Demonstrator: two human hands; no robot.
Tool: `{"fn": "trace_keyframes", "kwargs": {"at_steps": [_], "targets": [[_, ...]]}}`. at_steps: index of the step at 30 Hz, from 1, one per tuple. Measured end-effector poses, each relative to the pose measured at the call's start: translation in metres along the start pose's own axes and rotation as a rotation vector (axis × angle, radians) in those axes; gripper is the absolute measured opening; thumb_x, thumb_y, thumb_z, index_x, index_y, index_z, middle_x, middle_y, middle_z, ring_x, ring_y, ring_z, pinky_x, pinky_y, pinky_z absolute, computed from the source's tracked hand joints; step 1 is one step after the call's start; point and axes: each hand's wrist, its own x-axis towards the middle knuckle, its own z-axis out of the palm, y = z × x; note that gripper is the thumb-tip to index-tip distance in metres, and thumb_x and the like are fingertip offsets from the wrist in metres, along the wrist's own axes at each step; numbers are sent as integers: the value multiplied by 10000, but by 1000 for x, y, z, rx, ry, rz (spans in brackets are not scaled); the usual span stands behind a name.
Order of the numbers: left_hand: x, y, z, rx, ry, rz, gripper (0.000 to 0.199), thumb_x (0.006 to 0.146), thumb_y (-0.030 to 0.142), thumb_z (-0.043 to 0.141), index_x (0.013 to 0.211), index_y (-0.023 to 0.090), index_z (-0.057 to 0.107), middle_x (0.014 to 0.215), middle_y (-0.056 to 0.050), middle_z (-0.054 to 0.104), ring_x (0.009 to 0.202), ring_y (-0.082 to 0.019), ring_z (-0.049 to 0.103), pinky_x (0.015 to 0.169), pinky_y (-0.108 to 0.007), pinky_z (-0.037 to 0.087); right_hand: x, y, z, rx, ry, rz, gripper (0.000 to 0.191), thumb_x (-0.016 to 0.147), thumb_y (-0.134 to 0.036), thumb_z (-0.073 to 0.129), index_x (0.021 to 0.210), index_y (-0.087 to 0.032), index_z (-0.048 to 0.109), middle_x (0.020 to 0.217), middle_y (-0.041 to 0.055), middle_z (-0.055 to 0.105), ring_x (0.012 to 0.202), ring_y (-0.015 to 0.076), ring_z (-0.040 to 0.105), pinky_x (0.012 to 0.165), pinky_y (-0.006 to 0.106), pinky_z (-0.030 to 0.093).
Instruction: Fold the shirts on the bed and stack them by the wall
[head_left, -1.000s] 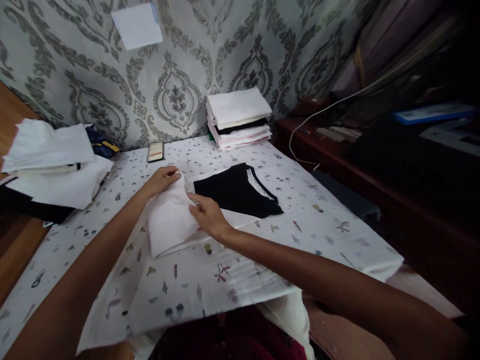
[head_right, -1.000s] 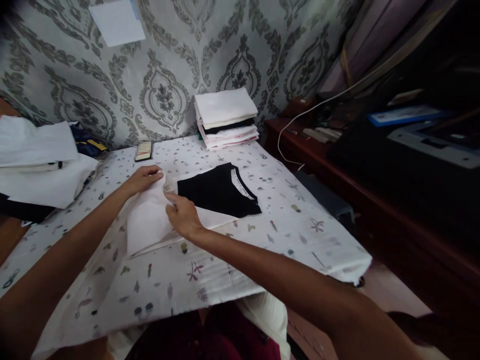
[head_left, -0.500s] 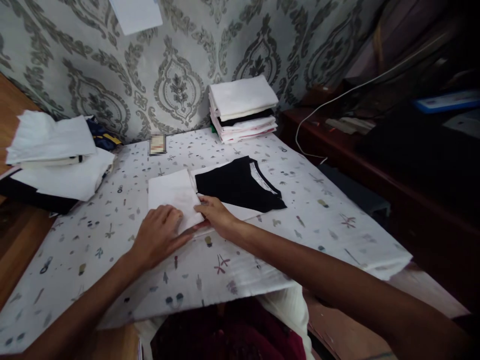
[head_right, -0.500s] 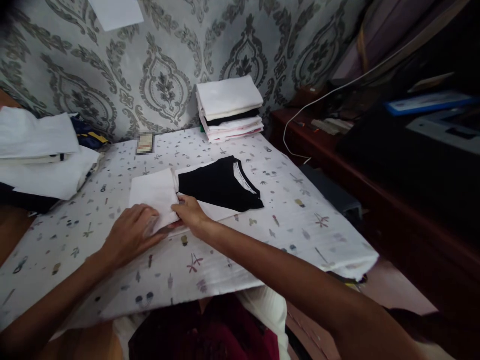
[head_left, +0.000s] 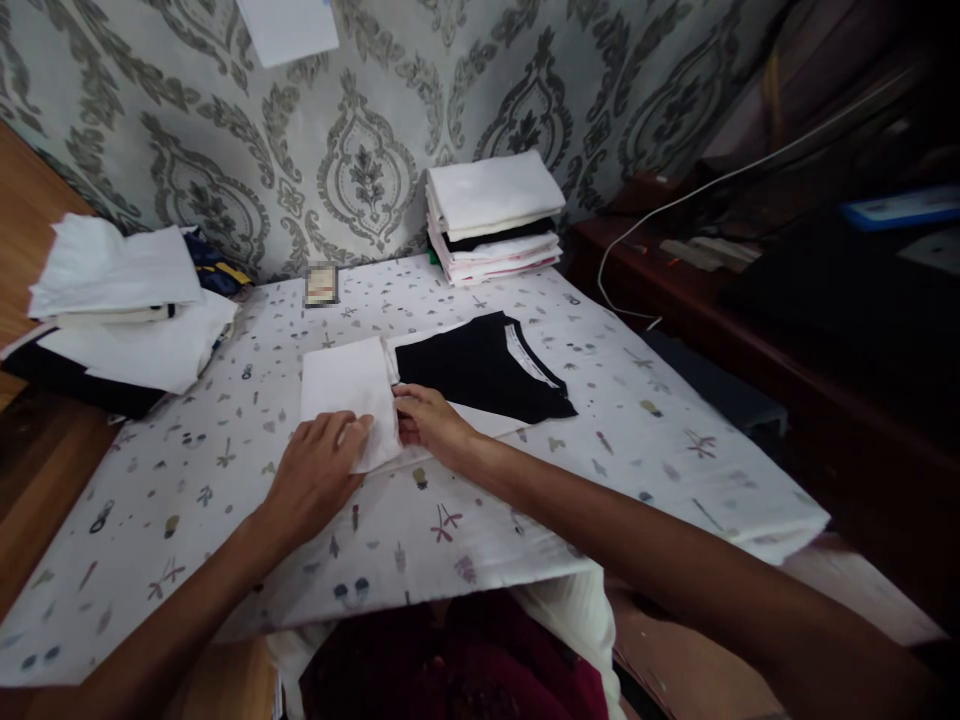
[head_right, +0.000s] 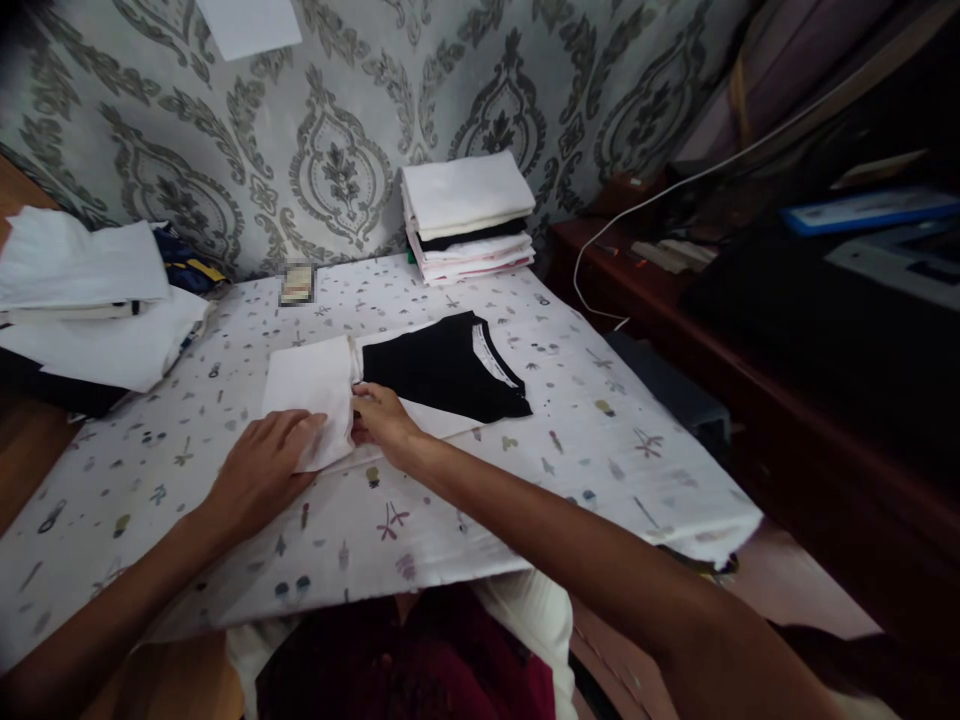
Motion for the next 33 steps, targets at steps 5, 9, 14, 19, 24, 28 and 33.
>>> {"fn": "trace_keyframes", "kwargs": {"at_steps": [5, 9, 14, 19, 24, 28, 33], "targets": [[20, 7, -3, -286, 54, -191, 208, 937, 255, 425, 1042, 229, 602, 936, -77, 707, 845, -245, 650, 687, -337, 466, -2, -5, -1, 72, 26, -19, 234, 907, -31, 404, 1012, -162, 568, 709, 1, 661, 590, 118, 682, 611, 229, 558], [21, 1, -11, -503, 117, -378, 245, 962, 383, 405, 839, 232, 555, 611, 15, 575, 546, -171, 528, 561, -289, 392, -1, -6, -2, 101, 49, 7, 167, 950, -49, 422, 931, -151, 553, 729, 31, 680, 635, 145, 723, 679, 270, 602], [16, 4, -13, -571, 173, -419, 246, 948, 392, 432, 815, 230, 559, 575, 35, 519, 508, -147, 468, 529, -276, 366, 4, -10, -1, 32, -5, 116, 219, 995, -162, 462, 819, -113, 582, 644, 74, 674, 583, 161, 708, 636, 258, 602], [12, 5, -9, -558, 176, -387, 262, 953, 377, 422, 918, 222, 629, 679, 3, 627, 580, -165, 547, 583, -280, 427, 11, -19, 3, 27, -57, 300, 393, 1024, -381, 428, 922, -59, 630, 669, 121, 692, 603, 185, 708, 632, 277, 607], [5, 3, -1, -461, 187, -264, 270, 951, 304, 409, 1052, 234, 649, 884, -52, 718, 789, -208, 660, 701, -308, 501, 19, -21, 9, -63, -15, 220, 279, 963, -298, 501, 813, -108, 639, 665, 94, 678, 615, 178, 684, 641, 293, 597], [3, 8, 5, -340, 208, -94, 288, 968, 252, 402, 1121, 236, 646, 1044, -86, 718, 953, -218, 665, 759, -317, 533, 24, -22, 5, -571, 68, -184, 232, 846, -182, 569, 613, -183, 572, 533, 3, 570, 612, 172, 636, 627, 265, 528], [7, 22, 9, -248, 99, 14, 285, 984, 295, 429, 1134, 240, 664, 1012, -102, 711, 920, -235, 650, 746, -363, 566, 31, -22, -8, -966, 113, -390, 232, 799, -140, 568, 580, -213, 551, 471, -13, 530, 596, 176, 618, 629, 261, 458]]}}
